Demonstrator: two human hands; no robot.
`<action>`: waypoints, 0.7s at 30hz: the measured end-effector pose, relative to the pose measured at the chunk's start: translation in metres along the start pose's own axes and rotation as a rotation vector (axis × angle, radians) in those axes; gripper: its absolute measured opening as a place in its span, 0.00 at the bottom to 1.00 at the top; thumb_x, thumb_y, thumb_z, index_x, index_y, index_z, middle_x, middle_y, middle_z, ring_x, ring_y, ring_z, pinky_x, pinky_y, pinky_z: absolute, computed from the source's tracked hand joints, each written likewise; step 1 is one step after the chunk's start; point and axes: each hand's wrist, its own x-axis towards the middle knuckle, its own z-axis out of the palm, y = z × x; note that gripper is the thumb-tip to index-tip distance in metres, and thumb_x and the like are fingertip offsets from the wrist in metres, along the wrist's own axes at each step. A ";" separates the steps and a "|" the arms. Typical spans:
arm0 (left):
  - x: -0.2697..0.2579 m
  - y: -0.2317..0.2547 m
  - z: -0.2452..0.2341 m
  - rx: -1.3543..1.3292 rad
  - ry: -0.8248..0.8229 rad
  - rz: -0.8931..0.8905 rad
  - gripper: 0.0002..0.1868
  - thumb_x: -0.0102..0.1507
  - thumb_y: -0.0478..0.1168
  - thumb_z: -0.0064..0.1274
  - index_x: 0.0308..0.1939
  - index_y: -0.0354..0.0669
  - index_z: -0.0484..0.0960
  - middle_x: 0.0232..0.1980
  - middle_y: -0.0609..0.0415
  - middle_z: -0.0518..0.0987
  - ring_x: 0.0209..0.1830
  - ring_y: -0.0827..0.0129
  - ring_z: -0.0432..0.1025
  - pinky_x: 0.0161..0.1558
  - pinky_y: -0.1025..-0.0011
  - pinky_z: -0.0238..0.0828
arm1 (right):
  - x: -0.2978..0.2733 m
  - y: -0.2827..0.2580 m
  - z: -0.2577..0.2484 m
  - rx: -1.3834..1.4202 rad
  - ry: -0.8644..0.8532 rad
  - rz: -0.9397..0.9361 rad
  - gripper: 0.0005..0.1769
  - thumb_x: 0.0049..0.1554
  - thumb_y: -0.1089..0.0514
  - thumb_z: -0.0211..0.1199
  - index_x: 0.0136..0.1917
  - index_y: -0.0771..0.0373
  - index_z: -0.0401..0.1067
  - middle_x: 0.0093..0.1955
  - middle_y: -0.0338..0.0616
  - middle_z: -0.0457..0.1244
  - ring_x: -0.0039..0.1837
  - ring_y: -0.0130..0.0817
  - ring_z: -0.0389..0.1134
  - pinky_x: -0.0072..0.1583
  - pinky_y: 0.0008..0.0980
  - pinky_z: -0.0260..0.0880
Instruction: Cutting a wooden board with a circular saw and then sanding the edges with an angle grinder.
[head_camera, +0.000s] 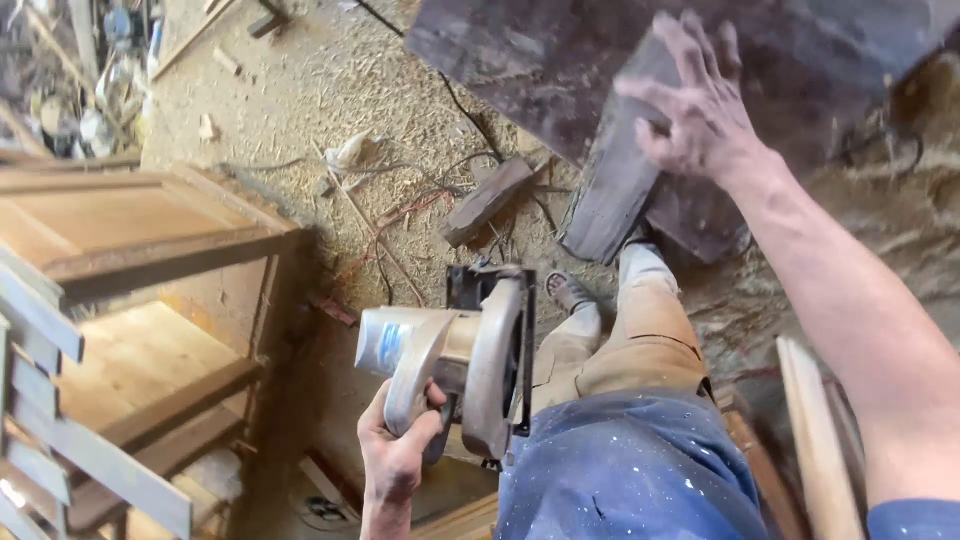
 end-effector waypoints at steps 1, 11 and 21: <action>-0.003 0.015 0.007 0.018 -0.084 0.004 0.10 0.50 0.24 0.54 0.33 0.36 0.84 0.21 0.53 0.76 0.13 0.74 0.61 0.14 0.75 0.56 | 0.003 -0.008 -0.010 0.024 -0.054 0.031 0.38 0.53 0.59 0.63 0.77 0.62 0.70 0.86 0.71 0.30 0.86 0.71 0.26 0.78 0.74 0.20; 0.000 0.045 0.059 0.134 -0.296 0.143 0.08 0.53 0.24 0.52 0.31 0.40 0.81 0.18 0.60 0.69 0.12 0.81 0.57 0.14 0.80 0.53 | -0.003 -0.019 0.000 -0.025 -0.140 0.265 0.32 0.54 0.42 0.55 0.72 0.32 0.70 0.88 0.54 0.32 0.85 0.60 0.31 0.79 0.57 0.24; 0.002 0.028 0.082 0.082 -0.303 0.162 0.08 0.53 0.25 0.52 0.32 0.39 0.82 0.17 0.57 0.72 0.11 0.78 0.60 0.13 0.78 0.56 | -0.012 -0.002 0.019 -0.059 -0.038 0.186 0.45 0.61 0.40 0.54 0.84 0.63 0.52 0.88 0.52 0.38 0.86 0.47 0.29 0.79 0.54 0.16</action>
